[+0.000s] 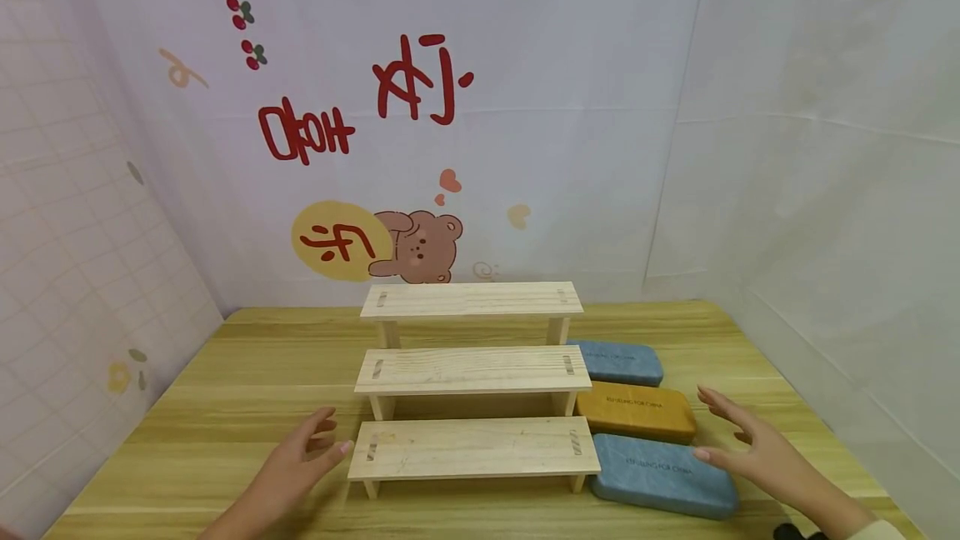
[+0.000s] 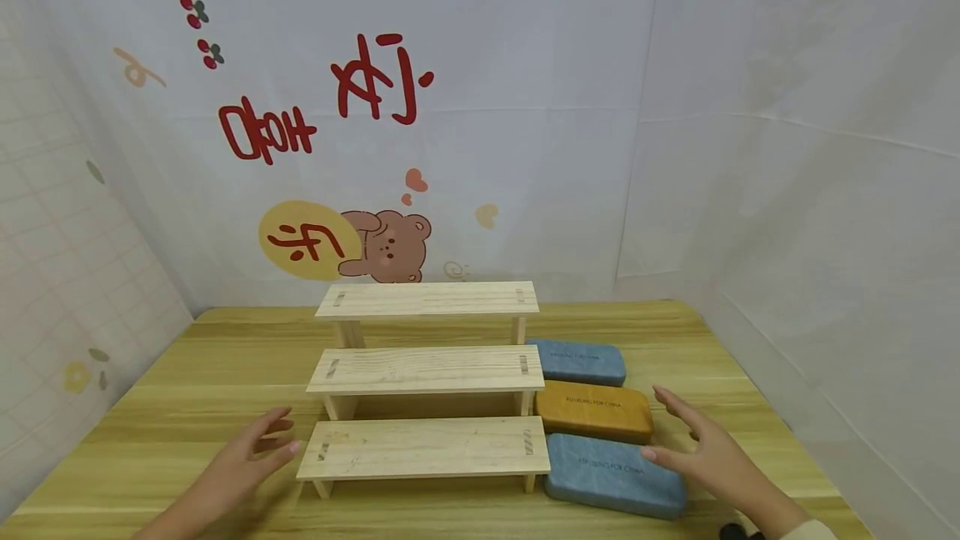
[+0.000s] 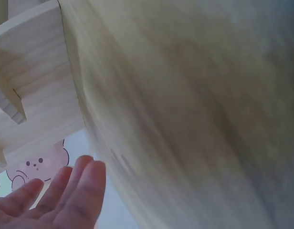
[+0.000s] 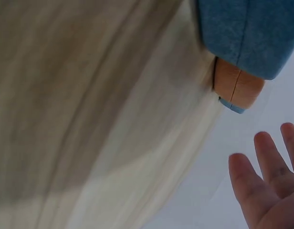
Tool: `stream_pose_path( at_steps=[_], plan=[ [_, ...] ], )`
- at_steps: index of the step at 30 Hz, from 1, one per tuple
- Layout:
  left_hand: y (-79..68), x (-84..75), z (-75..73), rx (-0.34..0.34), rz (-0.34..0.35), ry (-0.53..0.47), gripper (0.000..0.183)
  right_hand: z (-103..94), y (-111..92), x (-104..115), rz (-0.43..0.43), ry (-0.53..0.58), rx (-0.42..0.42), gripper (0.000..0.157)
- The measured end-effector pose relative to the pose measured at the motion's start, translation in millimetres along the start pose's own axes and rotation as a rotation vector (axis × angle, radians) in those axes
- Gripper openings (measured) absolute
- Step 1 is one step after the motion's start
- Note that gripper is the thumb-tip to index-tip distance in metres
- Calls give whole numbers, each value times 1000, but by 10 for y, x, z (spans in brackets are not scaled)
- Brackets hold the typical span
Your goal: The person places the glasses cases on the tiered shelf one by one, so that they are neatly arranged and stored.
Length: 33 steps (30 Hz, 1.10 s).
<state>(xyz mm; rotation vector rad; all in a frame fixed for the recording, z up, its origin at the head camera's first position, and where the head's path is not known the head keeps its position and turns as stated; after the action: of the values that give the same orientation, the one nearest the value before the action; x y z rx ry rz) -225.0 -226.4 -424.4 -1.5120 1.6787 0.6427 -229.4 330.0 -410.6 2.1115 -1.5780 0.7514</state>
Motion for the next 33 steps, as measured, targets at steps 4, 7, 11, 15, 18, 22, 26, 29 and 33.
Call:
stream_pose_path(
  at_steps=[4,7,11,15,18,22,26,29,33],
  plan=[
    [13,-14,31,27,7,-80,68,-1,-39,-64,7,-6,1,77],
    [33,-7,69,69,4,-134,68,-3,-70,-117,4,5,12,72],
    [56,12,126,130,15,-188,68,24,-94,-196,14,48,74,68],
    [63,13,155,154,32,-222,68,87,-117,-278,35,134,173,67],
    [71,12,158,144,24,-230,68,129,-130,-325,37,186,227,65],
    [93,28,167,139,-2,-246,67,164,-145,-355,11,205,261,65],
    [114,63,188,182,-33,-282,68,205,-164,-356,-53,224,287,63],
    [125,78,197,208,-46,-294,66,230,-177,-353,-99,249,301,59],
    [133,72,207,223,-57,-314,67,251,-178,-353,-119,268,306,60]
  ],
)
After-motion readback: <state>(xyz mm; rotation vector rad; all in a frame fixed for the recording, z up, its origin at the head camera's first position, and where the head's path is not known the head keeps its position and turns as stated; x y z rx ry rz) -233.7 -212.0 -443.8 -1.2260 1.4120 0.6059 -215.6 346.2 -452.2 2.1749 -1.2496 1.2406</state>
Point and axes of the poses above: each hand's wrist, its own y-axis towards the middle knuckle, its own z-axis out of the palm, x = y × z, the point moved 8 cm from there along y, towards the middle knuckle, and after that the axes turned 7 degrees about x, right-handed, at the moved point
